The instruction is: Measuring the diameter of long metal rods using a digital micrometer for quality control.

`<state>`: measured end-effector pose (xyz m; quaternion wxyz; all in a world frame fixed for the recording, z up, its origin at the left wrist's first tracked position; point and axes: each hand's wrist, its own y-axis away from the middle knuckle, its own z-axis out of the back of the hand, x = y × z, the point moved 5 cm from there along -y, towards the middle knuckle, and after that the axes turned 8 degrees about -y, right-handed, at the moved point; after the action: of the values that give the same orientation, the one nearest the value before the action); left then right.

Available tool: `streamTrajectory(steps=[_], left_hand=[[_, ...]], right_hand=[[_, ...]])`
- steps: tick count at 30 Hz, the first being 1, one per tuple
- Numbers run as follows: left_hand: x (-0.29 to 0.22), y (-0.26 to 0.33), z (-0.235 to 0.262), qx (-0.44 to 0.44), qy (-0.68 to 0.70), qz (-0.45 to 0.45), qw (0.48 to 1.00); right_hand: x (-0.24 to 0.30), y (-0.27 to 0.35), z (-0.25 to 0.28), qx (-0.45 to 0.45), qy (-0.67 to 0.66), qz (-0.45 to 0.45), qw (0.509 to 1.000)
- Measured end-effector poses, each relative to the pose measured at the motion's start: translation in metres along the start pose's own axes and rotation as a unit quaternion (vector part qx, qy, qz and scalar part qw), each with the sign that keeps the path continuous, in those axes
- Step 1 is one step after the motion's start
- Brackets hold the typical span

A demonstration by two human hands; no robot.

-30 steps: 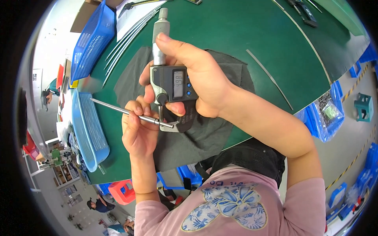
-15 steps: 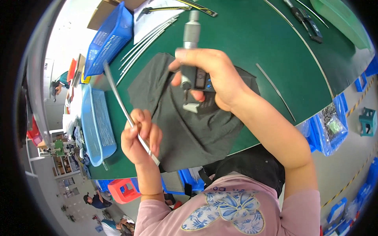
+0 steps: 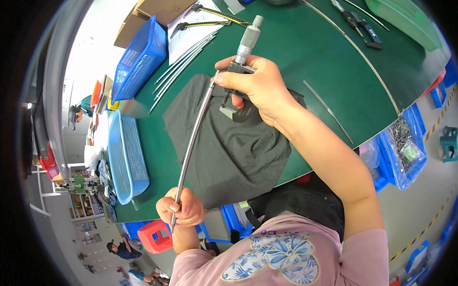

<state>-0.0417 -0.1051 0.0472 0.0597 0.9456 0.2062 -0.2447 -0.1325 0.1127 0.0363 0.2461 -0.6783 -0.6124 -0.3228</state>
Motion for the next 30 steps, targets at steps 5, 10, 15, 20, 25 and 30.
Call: streamTrajectory(steps=[5, 10, 15, 20, 25, 30], left_hand=[[-0.032, 0.002, -0.006, -0.122, 0.039, -0.072, 0.989], [-0.086, 0.006, 0.01, -0.106, 0.026, -0.403, 0.909], [-0.053, -0.074, 0.023, -0.298, -0.31, -0.303, 0.851], [-0.053, -0.082, 0.045, -0.316, -0.3, -0.292, 0.851], [-0.05, -0.073, 0.046, -0.281, -0.289, -0.289, 0.869], [-0.043, -0.078, 0.035, -0.212, -0.331, -0.279, 0.876]], right_hand=[[0.003, 0.001, 0.007, 0.03, -0.07, -0.016, 0.997], [-0.012, 0.002, -0.007, 0.04, -0.134, -0.038, 0.99], [-0.022, 0.007, -0.007, 0.036, -0.073, -0.042, 0.996], [-0.025, 0.013, -0.013, 0.055, 0.01, -0.047, 0.997], [-0.013, 0.01, -0.012, 0.104, -0.02, -0.08, 0.991], [-0.007, 0.008, -0.01, 0.067, -0.128, -0.173, 0.974]])
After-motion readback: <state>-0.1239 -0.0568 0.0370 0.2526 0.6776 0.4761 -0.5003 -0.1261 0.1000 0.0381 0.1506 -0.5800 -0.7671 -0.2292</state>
